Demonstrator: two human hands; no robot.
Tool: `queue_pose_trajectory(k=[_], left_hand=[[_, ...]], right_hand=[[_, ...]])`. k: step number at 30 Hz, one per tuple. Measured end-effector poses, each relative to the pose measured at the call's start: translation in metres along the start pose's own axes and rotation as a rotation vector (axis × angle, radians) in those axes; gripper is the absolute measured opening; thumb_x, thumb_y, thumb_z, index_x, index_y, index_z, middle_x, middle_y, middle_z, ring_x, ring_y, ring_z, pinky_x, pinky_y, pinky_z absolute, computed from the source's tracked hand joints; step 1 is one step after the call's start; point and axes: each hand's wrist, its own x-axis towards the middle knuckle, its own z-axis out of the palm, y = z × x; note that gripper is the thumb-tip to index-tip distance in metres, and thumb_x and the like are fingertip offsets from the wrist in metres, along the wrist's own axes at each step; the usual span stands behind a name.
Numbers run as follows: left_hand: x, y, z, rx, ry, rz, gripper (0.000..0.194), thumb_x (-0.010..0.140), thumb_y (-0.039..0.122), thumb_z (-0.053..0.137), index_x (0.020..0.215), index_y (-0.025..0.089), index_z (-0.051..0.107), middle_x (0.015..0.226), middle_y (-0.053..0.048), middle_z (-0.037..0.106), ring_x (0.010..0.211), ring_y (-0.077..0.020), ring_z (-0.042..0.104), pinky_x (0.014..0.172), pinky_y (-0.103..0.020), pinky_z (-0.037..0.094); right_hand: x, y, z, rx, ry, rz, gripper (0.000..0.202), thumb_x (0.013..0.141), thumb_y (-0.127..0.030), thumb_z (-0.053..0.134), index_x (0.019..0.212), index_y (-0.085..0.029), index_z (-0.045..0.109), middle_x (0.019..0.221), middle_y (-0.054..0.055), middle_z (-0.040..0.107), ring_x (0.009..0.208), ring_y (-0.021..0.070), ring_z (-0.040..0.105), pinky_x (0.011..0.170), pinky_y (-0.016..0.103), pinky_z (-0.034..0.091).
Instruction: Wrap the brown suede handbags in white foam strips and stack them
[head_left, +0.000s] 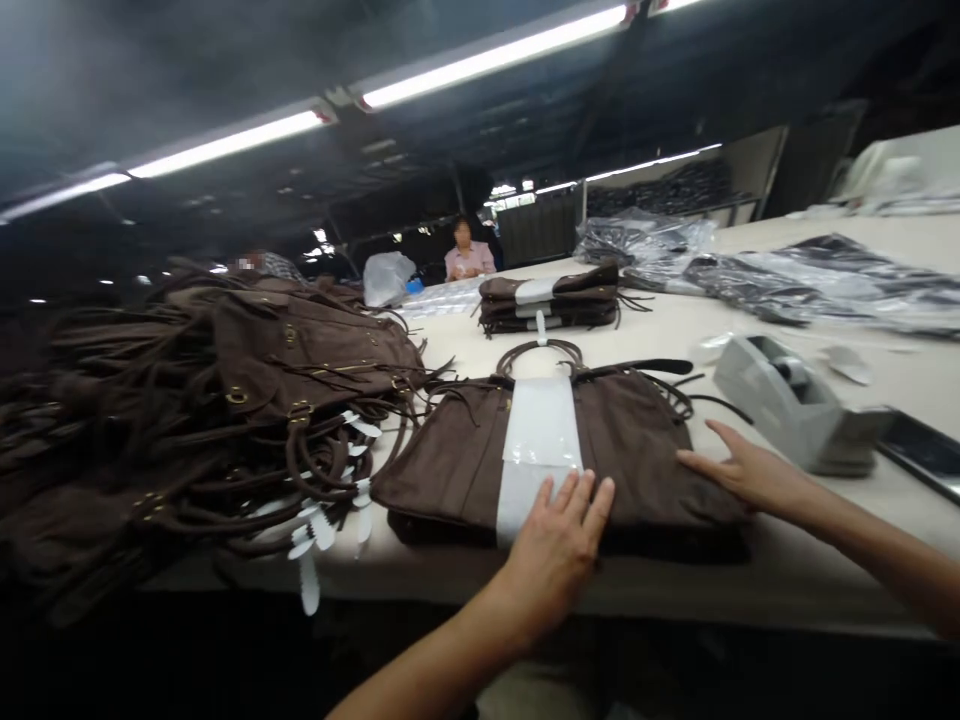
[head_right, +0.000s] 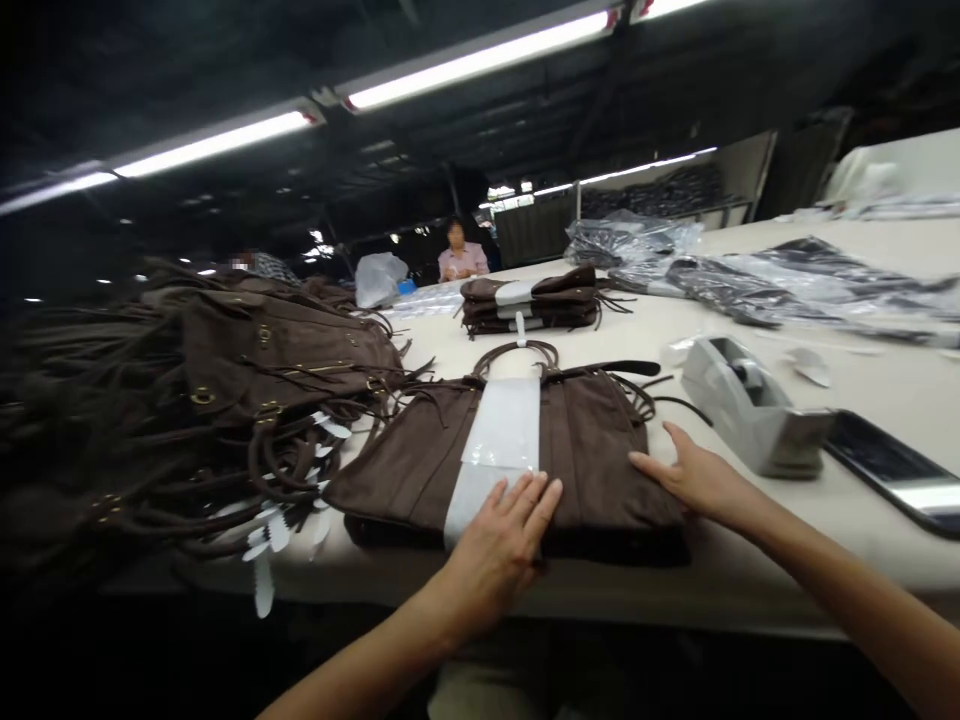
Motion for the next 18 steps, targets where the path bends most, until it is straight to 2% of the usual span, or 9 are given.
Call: queue_pose_trajectory(k=[2,4,6,8,11,13,16,18], left_hand=[[0.002,0.000,0.003,0.002,0.018,-0.026,0.078,0.088,0.024,0.060,0.154,0.014,0.018,0.157,-0.017,0.030,0.144,-0.0328,0.031,0.117,-0.051,0.030],[0.004,-0.001,0.005,0.001,0.044,-0.033,0.078,0.086,0.024,0.062,0.152,0.014,0.023,0.154,-0.017,0.036,0.141,-0.0329,0.036,0.115,-0.050,0.033],[0.004,-0.001,0.007,0.016,0.080,-0.030,0.078,0.084,0.024,0.063,0.151,0.011,0.024,0.151,-0.019,0.041,0.138,-0.0334,0.040,0.113,-0.051,0.037],[0.004,0.000,0.011,0.039,0.146,-0.036,0.080,0.083,0.022,0.062,0.151,0.008,0.022,0.148,-0.020,0.044,0.136,-0.0330,0.044,0.111,-0.050,0.039],[0.005,0.001,0.018,0.068,0.271,-0.052,0.081,0.081,0.013,0.056,0.152,0.007,0.017,0.145,-0.019,0.048,0.132,-0.0304,0.049,0.108,-0.046,0.044],[0.007,0.000,0.019,0.085,0.350,-0.052,0.079,0.079,0.004,0.048,0.152,0.007,0.019,0.141,-0.018,0.052,0.127,-0.0282,0.053,0.105,-0.042,0.048],[0.014,-0.004,0.007,0.084,0.481,-0.037,0.077,0.076,-0.004,0.039,0.151,0.008,0.024,0.132,-0.017,0.060,0.118,-0.0246,0.061,0.098,-0.036,0.052],[0.022,-0.009,-0.015,0.065,0.594,-0.023,0.075,0.078,-0.004,0.039,0.150,0.009,0.027,0.127,-0.016,0.063,0.111,-0.0231,0.065,0.092,-0.032,0.055]], right_hand=[[-0.015,-0.018,-0.006,0.117,-0.095,0.125,0.105,0.080,-0.062,0.061,0.155,-0.003,0.017,0.060,0.006,0.067,0.050,0.0277,0.065,0.047,0.037,0.051],[-0.024,-0.028,-0.007,0.290,-0.114,0.181,0.098,0.079,-0.059,0.065,0.152,-0.006,0.027,0.070,0.008,0.070,0.060,0.0257,0.068,0.053,0.035,0.055],[-0.029,-0.030,-0.003,0.528,-0.127,0.247,0.080,0.077,-0.054,0.071,0.140,-0.009,0.047,0.086,0.012,0.074,0.073,0.0241,0.071,0.063,0.033,0.057],[-0.031,-0.031,0.004,0.802,-0.206,0.318,0.058,0.076,-0.046,0.075,0.121,-0.011,0.062,0.093,0.013,0.074,0.080,0.0226,0.071,0.070,0.030,0.058],[-0.028,-0.038,0.013,1.142,-0.404,0.398,0.030,0.079,-0.034,0.071,0.097,-0.010,0.069,0.084,0.011,0.074,0.075,0.0210,0.070,0.076,0.031,0.057],[-0.024,-0.048,0.013,1.249,-0.458,0.428,0.017,0.083,-0.025,0.064,0.085,-0.010,0.068,0.073,0.009,0.072,0.068,0.0187,0.068,0.075,0.030,0.057],[-0.014,-0.077,0.001,1.241,-0.376,0.310,0.016,0.084,-0.018,0.057,0.070,-0.011,0.063,0.062,0.007,0.066,0.059,0.0170,0.064,0.068,0.028,0.055],[-0.004,-0.106,-0.017,1.199,-0.303,0.131,0.018,0.084,-0.018,0.055,0.070,-0.010,0.062,0.061,0.006,0.064,0.059,0.0171,0.063,0.065,0.029,0.054]])
